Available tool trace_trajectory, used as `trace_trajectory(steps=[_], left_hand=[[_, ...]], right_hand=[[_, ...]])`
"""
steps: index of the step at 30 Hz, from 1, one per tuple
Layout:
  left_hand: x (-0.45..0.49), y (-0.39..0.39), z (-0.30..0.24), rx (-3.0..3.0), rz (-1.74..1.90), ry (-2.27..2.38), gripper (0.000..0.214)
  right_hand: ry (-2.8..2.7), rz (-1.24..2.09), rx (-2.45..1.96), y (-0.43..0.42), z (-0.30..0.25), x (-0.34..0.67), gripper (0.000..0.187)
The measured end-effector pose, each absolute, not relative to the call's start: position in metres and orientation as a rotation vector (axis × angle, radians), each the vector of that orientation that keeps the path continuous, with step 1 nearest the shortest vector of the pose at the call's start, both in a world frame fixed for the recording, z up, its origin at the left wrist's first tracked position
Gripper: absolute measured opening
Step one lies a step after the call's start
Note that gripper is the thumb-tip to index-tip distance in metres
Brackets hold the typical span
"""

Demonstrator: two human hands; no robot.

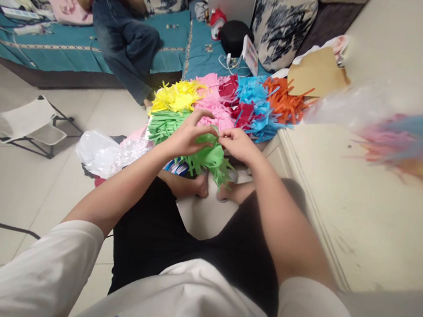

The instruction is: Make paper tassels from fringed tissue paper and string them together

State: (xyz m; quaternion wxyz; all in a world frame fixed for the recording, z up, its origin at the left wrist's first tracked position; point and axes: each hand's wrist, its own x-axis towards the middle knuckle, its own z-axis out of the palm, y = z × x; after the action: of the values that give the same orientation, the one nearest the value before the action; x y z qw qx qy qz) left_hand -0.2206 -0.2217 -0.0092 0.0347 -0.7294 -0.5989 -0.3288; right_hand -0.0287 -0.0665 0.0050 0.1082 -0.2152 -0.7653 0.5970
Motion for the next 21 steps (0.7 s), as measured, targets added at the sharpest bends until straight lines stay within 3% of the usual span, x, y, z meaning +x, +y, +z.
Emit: trace_trajectory(steps=[4,9,13,16,21], left_hand=[[-0.215,-0.223,-0.008,-2.242,-0.896,-1.856,0.025],[-0.21,-0.221,-0.011,-2.209,-0.841,-1.851,0.016],[-0.211,-0.22,-0.013,-2.243,-0.934,-1.802,0.011],[-0.217,-0.22,-0.011,-2.283,-1.136,-1.725,0.007],[-0.245,-0.221,-0.007,-2.134,-1.892,-1.813,0.043]], right_hand=[[-2.267,1.75,-0.613,-0.068,0.005,-0.029,0.01],[-2.25,1.785,-0.67,-0.066,0.003,-0.028,0.02],[-2.302,1.601,-0.754,-0.062,-0.002,-0.03,0.022],[-2.314,1.425,-0.86,-0.055,-0.006,-0.031,0.019],[-2.245,0.995,-0.989,-0.028,-0.006,-0.025,0.026]])
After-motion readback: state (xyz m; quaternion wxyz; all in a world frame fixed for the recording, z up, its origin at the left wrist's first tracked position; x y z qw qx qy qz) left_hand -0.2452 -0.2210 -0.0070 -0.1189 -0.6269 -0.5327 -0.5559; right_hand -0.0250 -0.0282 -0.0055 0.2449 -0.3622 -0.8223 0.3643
